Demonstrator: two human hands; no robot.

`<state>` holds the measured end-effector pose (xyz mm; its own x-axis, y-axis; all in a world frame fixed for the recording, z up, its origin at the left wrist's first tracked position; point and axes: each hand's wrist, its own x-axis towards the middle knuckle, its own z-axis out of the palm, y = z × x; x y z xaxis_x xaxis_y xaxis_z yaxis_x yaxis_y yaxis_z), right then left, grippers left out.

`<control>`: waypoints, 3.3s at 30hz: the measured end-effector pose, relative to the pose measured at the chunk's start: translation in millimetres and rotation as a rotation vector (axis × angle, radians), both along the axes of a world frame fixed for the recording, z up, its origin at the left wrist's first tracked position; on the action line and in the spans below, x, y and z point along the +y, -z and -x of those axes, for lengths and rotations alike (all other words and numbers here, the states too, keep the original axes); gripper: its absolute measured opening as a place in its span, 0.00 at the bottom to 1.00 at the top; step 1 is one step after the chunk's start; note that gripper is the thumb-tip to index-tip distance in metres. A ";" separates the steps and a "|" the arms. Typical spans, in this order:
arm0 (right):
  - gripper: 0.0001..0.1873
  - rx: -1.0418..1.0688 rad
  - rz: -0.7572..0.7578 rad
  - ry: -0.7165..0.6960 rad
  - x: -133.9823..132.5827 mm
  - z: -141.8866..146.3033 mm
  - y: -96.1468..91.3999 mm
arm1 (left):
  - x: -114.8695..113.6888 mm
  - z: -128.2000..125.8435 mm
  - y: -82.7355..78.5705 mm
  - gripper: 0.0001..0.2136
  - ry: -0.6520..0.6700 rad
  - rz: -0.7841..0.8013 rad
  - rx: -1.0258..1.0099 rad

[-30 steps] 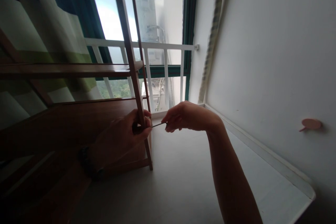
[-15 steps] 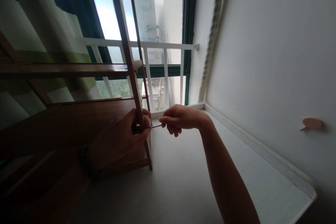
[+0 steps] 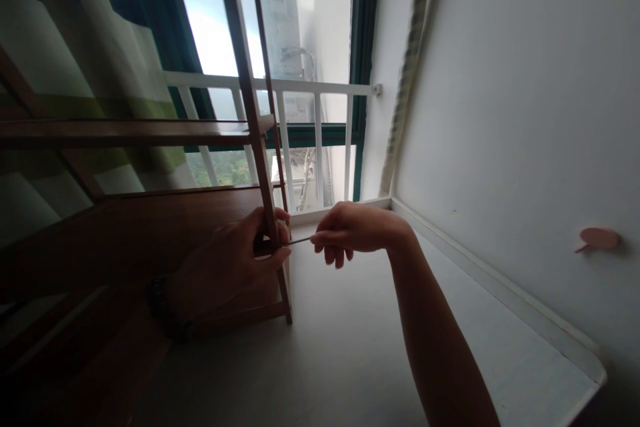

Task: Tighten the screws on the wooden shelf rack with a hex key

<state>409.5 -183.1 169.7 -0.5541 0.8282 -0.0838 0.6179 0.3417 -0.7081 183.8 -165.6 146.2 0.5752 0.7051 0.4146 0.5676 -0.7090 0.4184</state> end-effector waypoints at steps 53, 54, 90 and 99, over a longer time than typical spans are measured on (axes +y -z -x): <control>0.15 0.255 -0.054 -0.076 4.9 -2.3 2.0 | 11.2 17.4 -9.7 0.07 0.169 -0.032 0.175; 0.14 0.251 -0.087 -0.065 4.3 -1.7 1.3 | 11.0 17.5 -10.0 0.07 0.168 -0.033 0.174; 0.14 -0.104 -0.249 0.036 -10.7 12.5 -3.1 | 8.5 16.5 -12.0 0.08 0.170 -0.018 0.161; 0.12 -0.008 0.075 0.065 -5.0 15.4 -1.5 | 8.6 17.0 -10.9 0.08 0.166 0.001 0.170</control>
